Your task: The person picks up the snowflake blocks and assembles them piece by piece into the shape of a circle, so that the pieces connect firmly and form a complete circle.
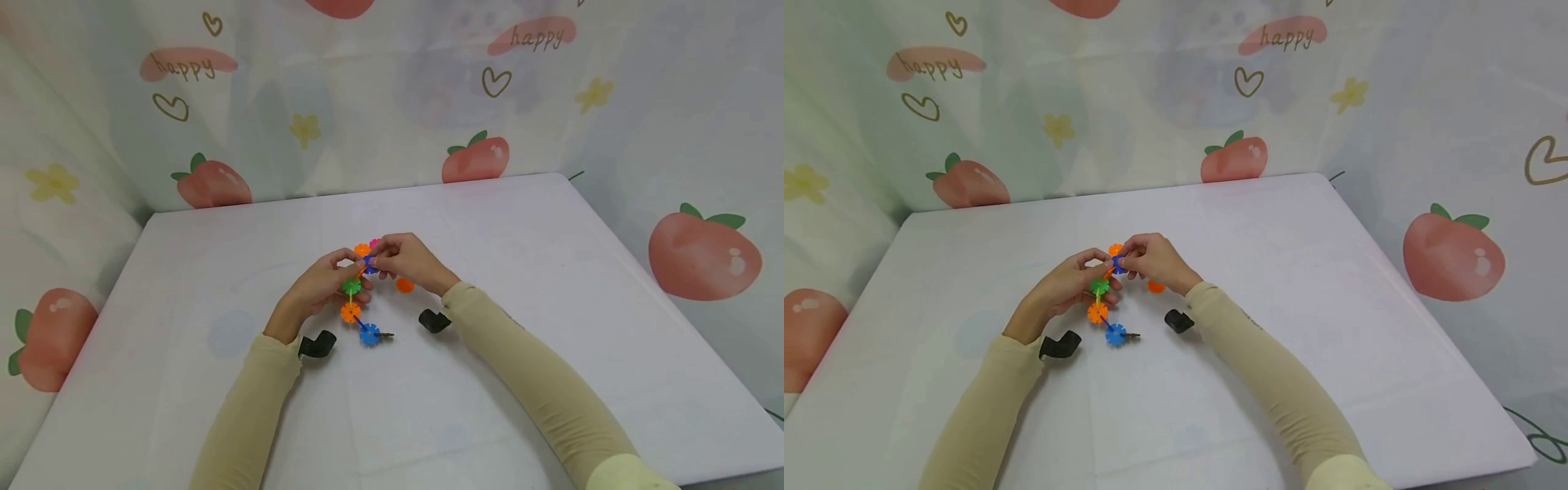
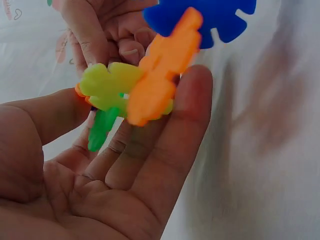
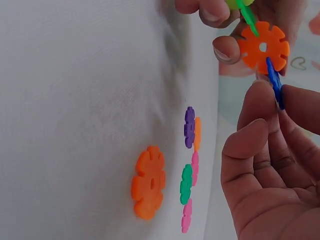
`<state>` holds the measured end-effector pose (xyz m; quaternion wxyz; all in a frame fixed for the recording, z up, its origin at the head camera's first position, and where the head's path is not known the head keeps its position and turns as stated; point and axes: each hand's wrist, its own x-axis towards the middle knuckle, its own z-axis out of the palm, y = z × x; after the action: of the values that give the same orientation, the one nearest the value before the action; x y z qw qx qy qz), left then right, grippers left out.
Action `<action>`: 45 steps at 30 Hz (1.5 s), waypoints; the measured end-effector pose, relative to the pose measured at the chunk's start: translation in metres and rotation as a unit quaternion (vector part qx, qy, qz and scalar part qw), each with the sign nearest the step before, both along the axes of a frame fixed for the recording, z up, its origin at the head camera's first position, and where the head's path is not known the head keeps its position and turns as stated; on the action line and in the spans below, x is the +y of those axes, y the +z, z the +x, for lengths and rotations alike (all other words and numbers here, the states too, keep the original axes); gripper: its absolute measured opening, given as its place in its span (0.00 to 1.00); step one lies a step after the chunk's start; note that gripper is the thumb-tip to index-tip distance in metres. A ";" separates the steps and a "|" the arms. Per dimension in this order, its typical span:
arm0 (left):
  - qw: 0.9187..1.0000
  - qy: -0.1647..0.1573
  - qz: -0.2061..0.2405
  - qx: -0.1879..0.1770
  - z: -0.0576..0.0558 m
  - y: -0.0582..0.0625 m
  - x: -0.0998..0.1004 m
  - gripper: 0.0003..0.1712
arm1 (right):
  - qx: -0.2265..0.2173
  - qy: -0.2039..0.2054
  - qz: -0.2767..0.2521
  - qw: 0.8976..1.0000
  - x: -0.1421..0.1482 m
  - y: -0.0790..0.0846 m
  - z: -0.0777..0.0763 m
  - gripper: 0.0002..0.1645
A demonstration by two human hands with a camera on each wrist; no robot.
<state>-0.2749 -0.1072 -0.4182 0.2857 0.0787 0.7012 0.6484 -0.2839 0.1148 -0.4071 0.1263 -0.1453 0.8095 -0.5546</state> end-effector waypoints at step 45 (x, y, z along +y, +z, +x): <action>0.988 0.048 -0.144 0.031 -0.006 0.001 -0.019 0.15 | 0.040 0.118 0.276 0.953 0.037 -0.010 -0.014 0.10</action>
<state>-0.2810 -0.1259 -0.4175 0.2407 0.0225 0.7988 0.5509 -0.2983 0.1519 -0.4175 0.1935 -0.2209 0.9127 -0.2840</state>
